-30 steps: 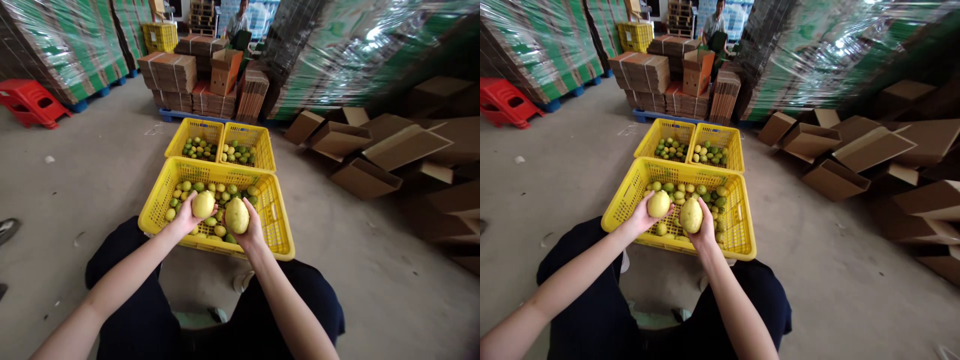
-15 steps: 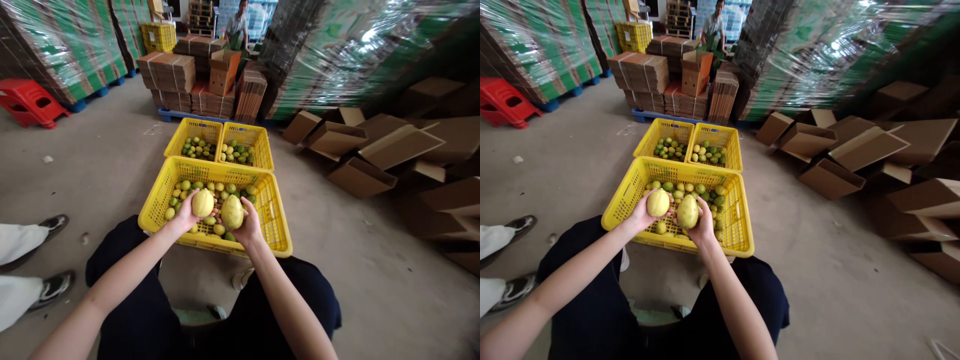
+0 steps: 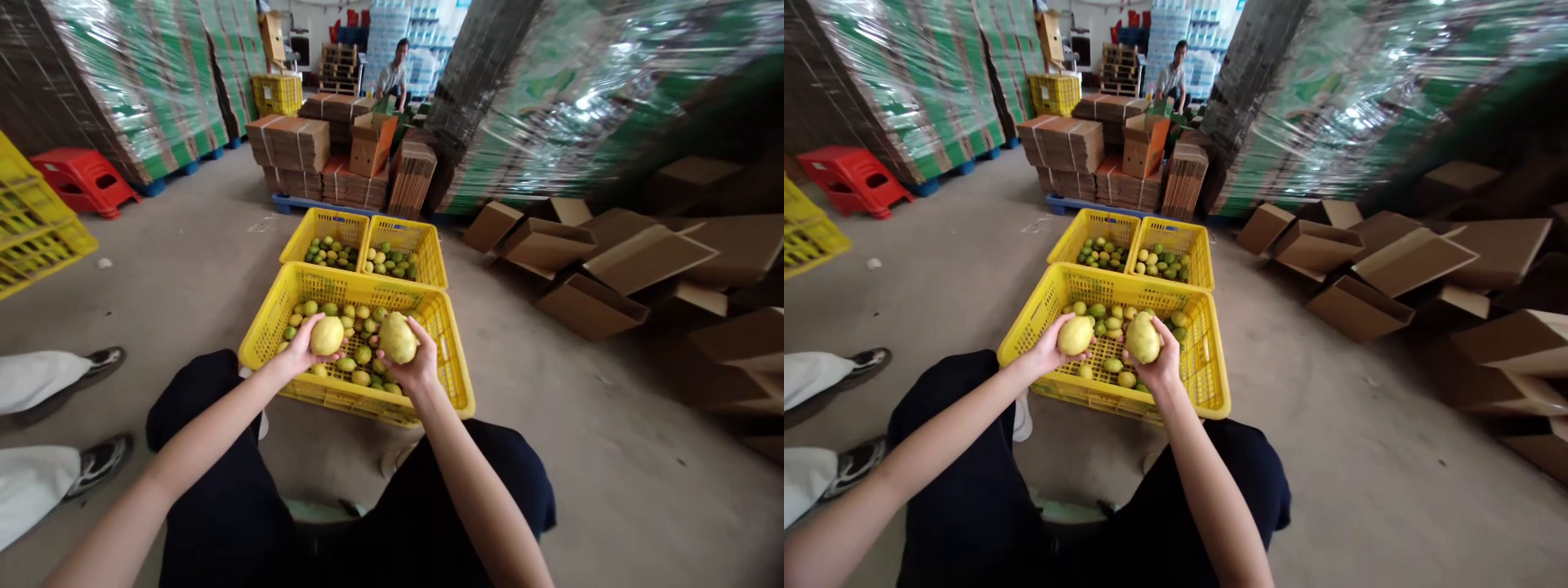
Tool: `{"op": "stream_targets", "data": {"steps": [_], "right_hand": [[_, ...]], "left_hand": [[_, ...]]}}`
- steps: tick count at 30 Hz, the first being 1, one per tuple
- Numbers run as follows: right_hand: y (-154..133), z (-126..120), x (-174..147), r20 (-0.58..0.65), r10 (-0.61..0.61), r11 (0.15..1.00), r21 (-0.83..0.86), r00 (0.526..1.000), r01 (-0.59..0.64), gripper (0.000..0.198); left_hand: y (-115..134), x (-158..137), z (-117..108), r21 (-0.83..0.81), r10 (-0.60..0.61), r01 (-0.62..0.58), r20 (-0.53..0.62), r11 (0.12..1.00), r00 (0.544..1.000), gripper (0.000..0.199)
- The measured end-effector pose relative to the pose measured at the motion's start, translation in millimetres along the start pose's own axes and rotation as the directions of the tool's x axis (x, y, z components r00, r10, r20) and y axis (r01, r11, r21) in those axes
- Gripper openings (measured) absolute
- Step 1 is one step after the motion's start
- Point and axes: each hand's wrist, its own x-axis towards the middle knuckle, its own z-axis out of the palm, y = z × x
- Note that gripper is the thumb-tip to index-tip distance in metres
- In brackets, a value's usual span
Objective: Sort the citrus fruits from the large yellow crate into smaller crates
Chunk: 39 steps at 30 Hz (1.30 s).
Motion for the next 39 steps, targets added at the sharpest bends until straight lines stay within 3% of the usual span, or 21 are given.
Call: {"op": "stream_targets", "data": {"steps": [4, 9, 16, 18, 21, 26, 29, 31, 35, 39], "right_hand": [[-3, -5, -9, 0.027, -0.012, 0.999, -0.048, 1.000, 0.014, 0.028], [4, -7, -26, 0.020, -0.017, 0.997, -0.076, 1.000, 0.019, 0.033], [29, -22, -71, 0.062, -0.042, 0.999, -0.023, 0.997, 0.043, 0.036], [35, -31, -80, 0.042, -0.064, 0.998, 0.022, 0.997, 0.063, 0.037], [42, -42, -85, -0.049, -0.080, 0.988, 0.130, 0.996, 0.086, 0.034], [50, -57, -86, -0.258, -0.051, 0.968, 0.224, 0.965, 0.111, 0.030], [53, -71, -87, -0.237, -0.030, 0.971, 0.225, 0.971, 0.084, 0.033], [56, -81, -88, -0.211, -0.033, 0.973, 0.217, 0.977, 0.080, 0.036], [59, -102, -88, -0.224, -0.055, 0.972, 0.211, 0.973, 0.104, 0.038], [60, -113, -84, -0.223, -0.087, 0.969, 0.208, 0.971, 0.135, 0.038]], "left_hand": [[-33, -24, -24, 0.002, -0.095, 0.096, -0.112, 0.995, 0.989, 0.047], [-73, -52, -45, -0.097, -0.182, 0.174, -0.085, 0.980, 0.980, 0.049], [-62, -65, -35, -0.137, -0.106, 0.107, 0.017, 0.985, 0.994, 0.048], [-57, -60, -33, -0.182, -0.060, 0.066, 0.036, 0.981, 0.998, 0.047], [-55, -44, -33, -0.307, -0.026, 0.017, -0.026, 0.952, 0.999, 0.048], [-70, -10, -43, -0.559, -0.078, -0.008, -0.130, 0.829, 0.989, 0.042], [-76, 4, -46, -0.622, -0.096, -0.020, -0.153, 0.783, 0.984, 0.032], [-74, 11, -44, -0.598, -0.086, -0.057, -0.208, 0.799, 0.974, 0.024], [-52, 33, -33, -0.476, -0.080, -0.078, -0.303, 0.876, 0.950, 0.020], [-2, 70, -10, -0.415, -0.063, -0.085, -0.331, 0.906, 0.942, 0.031]]}}
